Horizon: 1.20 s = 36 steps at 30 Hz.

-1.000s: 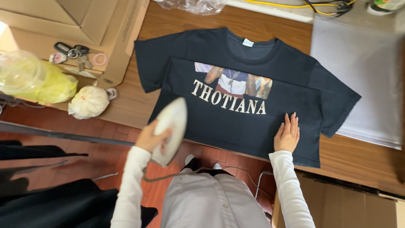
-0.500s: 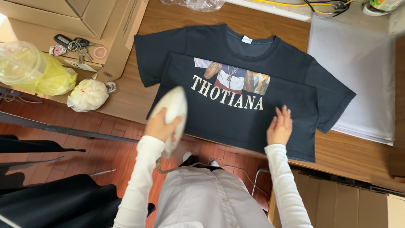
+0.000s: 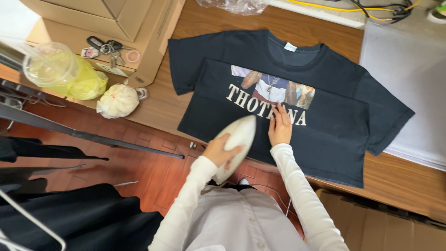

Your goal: A person irons a black t-shirt with a graphic on a wooden desk, flipping it to iron both sides.

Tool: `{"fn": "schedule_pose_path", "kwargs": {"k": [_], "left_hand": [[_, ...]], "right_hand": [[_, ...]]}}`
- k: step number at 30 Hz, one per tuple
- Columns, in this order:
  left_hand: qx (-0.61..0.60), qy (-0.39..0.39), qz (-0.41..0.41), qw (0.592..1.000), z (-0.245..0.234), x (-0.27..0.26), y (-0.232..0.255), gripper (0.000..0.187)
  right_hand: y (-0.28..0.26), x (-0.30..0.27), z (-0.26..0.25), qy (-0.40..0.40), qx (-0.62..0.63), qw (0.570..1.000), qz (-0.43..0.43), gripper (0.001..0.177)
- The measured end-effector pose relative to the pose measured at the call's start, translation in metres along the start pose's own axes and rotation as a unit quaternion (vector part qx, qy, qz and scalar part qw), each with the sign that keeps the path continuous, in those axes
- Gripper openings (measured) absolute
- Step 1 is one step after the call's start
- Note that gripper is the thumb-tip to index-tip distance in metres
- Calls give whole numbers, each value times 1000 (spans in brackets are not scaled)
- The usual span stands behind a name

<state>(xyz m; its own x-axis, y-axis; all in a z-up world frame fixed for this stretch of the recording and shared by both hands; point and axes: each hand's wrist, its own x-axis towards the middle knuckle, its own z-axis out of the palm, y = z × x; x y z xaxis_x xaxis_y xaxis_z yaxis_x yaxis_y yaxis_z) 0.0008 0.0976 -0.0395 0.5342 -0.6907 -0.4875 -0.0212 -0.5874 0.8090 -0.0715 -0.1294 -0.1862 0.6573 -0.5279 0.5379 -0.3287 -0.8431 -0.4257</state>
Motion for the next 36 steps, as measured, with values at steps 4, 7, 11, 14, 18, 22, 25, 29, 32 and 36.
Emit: {"fn": "schedule_pose_path", "kwargs": {"k": [4,7,11,14,18,22,25,29,32,36], "left_hand": [[9,108,-106,988,-41,-14,-24,71],[-30,205,-132,969,-71,-14,-62,67],[-90,275,-132,948,-103,-17,-85,35],[-23,266,-170,948,-100,-22,-53,55],[96,194,-195,957,-77,-30,11,78],[22,200,-84,976,-58,-15,6,48],[18,117,-30,993,-41,-11,18,36],[-16,32,5,999,-24,5,8,33],[-43,25,-11,999,-29,9,-3,46],[-70,74,-58,993,-52,9,-29,67]], "right_hand": [[-5,1,-3,-7,5,1000,-6,27],[-7,-1,-4,-23,-7,1000,13,28],[-11,0,-5,-31,-17,999,19,26],[-11,1,-6,-32,-19,999,21,26],[-8,-3,-4,-40,-27,998,31,28],[-8,-1,-4,-48,-22,998,36,27],[-8,-2,-5,-53,-25,997,41,27],[-8,-2,-5,-53,-29,997,38,29],[-8,-1,-3,-55,-33,997,38,29],[-11,-1,-5,-58,-31,997,40,28]]}}
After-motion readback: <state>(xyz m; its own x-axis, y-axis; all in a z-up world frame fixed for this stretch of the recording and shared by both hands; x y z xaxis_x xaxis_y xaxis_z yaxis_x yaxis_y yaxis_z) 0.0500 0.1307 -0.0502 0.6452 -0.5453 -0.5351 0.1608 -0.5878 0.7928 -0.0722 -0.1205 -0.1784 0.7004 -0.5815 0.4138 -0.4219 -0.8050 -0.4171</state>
